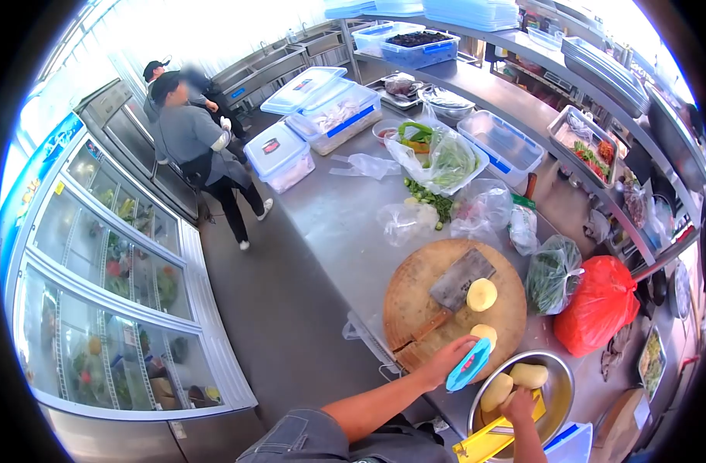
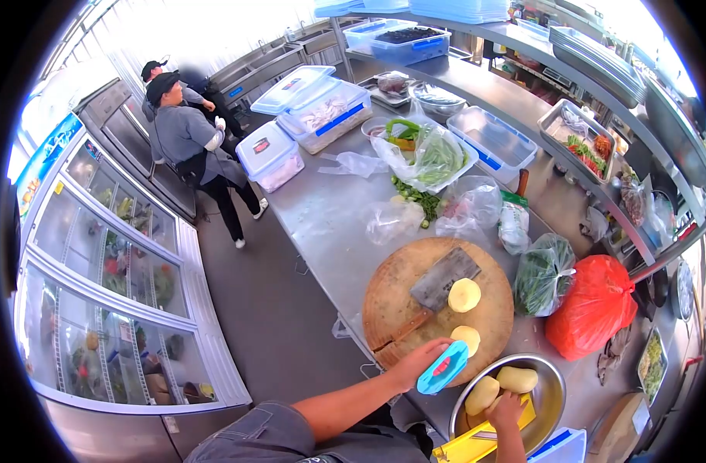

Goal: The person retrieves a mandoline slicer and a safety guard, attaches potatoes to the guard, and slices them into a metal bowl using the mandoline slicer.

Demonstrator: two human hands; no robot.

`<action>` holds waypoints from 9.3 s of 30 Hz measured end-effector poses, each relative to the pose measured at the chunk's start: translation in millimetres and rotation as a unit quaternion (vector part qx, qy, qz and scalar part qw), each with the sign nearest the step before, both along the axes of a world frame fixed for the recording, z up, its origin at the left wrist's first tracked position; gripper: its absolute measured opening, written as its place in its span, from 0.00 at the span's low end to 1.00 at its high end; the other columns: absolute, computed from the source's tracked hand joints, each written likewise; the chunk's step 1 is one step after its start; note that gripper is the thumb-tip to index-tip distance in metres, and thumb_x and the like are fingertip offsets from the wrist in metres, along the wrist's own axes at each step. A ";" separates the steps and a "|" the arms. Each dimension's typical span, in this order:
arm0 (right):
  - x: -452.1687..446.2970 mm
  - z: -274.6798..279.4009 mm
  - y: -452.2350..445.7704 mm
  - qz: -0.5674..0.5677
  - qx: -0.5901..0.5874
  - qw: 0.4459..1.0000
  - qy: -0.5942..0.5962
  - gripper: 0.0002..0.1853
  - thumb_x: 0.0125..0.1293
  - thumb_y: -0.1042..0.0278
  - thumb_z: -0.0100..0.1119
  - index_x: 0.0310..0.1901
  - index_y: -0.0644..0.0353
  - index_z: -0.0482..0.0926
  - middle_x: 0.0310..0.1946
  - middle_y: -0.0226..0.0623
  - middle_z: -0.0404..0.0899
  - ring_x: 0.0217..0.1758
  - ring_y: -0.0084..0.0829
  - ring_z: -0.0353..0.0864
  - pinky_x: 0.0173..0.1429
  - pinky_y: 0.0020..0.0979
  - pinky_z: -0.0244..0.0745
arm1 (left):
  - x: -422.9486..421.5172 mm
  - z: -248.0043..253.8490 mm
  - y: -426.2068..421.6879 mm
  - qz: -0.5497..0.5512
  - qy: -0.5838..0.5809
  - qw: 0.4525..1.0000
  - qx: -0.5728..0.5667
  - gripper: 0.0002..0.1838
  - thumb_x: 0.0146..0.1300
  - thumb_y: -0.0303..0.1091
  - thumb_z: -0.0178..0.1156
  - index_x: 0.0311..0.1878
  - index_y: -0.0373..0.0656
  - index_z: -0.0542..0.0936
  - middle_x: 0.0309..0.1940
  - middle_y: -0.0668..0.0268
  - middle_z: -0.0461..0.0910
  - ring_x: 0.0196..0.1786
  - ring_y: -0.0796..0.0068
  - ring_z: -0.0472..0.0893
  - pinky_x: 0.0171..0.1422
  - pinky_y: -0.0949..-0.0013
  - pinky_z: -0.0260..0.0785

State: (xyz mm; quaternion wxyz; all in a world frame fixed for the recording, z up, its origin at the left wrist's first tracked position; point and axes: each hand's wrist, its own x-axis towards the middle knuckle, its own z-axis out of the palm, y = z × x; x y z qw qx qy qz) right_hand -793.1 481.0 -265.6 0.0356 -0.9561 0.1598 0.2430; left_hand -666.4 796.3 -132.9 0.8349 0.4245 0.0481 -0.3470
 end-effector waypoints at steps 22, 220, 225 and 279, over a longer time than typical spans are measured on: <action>24.4 66.2 -35.3 -0.262 0.398 0.854 -0.209 0.42 0.51 0.71 0.68 0.69 0.57 0.61 0.60 0.49 0.71 0.61 0.46 0.76 0.65 0.44 0.75 | 6.3 2.6 2.7 -0.036 0.120 0.958 -0.258 0.28 0.79 0.54 0.46 0.67 0.41 0.72 0.63 0.59 0.78 0.62 0.69 0.80 0.69 0.63 0.73; -196.8 25.6 160.9 -0.549 0.745 0.251 -0.284 0.16 0.74 0.73 0.57 0.59 0.65 0.68 0.47 0.40 0.81 0.44 0.30 0.86 0.50 0.30 0.84 | -106.9 -29.0 -184.8 -0.408 -0.432 0.762 0.259 0.20 0.72 0.36 0.58 0.63 0.38 0.76 0.51 0.52 0.78 0.55 0.55 0.79 0.62 0.61 0.69; -198.1 25.2 158.3 -0.527 0.754 0.272 -0.284 0.15 0.74 0.73 0.56 0.59 0.63 0.68 0.48 0.41 0.81 0.45 0.31 0.86 0.50 0.31 0.84 | -131.2 -27.5 -180.4 -0.387 -0.651 0.586 0.289 0.21 0.68 0.39 0.60 0.61 0.40 0.78 0.49 0.48 0.76 0.51 0.47 0.77 0.58 0.53 0.70; -191.8 26.7 158.5 -0.526 0.737 0.280 -0.319 0.14 0.77 0.75 0.49 0.58 0.69 0.61 0.47 0.48 0.80 0.43 0.34 0.87 0.47 0.32 0.85 | -104.3 -78.8 -293.8 -0.296 -0.734 0.457 0.406 0.21 0.67 0.43 0.62 0.58 0.43 0.79 0.44 0.51 0.75 0.50 0.49 0.77 0.51 0.50 0.73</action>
